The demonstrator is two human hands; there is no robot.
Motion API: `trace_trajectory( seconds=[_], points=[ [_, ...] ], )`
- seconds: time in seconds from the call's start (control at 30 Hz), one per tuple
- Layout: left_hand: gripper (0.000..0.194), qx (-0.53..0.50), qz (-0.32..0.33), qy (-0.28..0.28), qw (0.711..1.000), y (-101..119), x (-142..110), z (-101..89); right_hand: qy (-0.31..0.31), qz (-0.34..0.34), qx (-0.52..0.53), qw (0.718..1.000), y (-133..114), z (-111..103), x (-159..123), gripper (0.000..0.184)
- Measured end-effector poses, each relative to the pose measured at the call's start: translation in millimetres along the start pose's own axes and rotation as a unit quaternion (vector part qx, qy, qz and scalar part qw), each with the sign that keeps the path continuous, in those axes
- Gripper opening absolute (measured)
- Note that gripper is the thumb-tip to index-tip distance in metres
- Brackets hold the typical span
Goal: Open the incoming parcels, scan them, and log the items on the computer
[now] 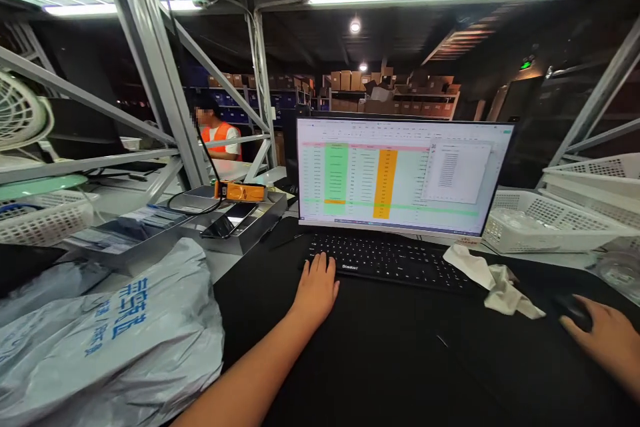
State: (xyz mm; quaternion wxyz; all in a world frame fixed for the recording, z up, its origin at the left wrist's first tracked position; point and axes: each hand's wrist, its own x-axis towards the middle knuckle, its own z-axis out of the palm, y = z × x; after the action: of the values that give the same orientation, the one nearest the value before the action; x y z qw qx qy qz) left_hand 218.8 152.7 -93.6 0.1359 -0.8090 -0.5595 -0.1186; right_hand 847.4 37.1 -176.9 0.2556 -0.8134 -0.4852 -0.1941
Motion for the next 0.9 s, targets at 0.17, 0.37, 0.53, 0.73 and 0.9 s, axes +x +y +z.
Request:
trace_trajectory(
  seconds=[0.17, 0.37, 0.53, 0.73, 0.9],
  points=[
    [0.05, 0.01, 0.0, 0.012, 1.0, -1, 1, 1.2, -0.026, 0.001, -0.015, 1.0, -17, -14, -2, 0.065],
    [0.05, 0.024, 0.015, 0.018, 0.999, -3, 3, 3.8, -0.025, 0.023, -0.027, 0.999, -45, -35, -9, 0.059],
    [0.049, 0.054, 0.022, 0.032, 0.998, -7, 7, 14.9, -0.03, 0.042, -0.039, 0.998, -59, -45, -12, 0.057],
    [0.049, 0.05, 0.03, 0.039, 0.998, -9, 8, 18.2, -0.026, 0.052, -0.038, 0.998, -63, -46, -13, 0.051],
    [0.05, 0.041, 0.027, 0.044, 0.998, -9, 8, 18.7, -0.031, 0.052, -0.036, 0.998, -62, -46, -13, 0.049]
  ],
)
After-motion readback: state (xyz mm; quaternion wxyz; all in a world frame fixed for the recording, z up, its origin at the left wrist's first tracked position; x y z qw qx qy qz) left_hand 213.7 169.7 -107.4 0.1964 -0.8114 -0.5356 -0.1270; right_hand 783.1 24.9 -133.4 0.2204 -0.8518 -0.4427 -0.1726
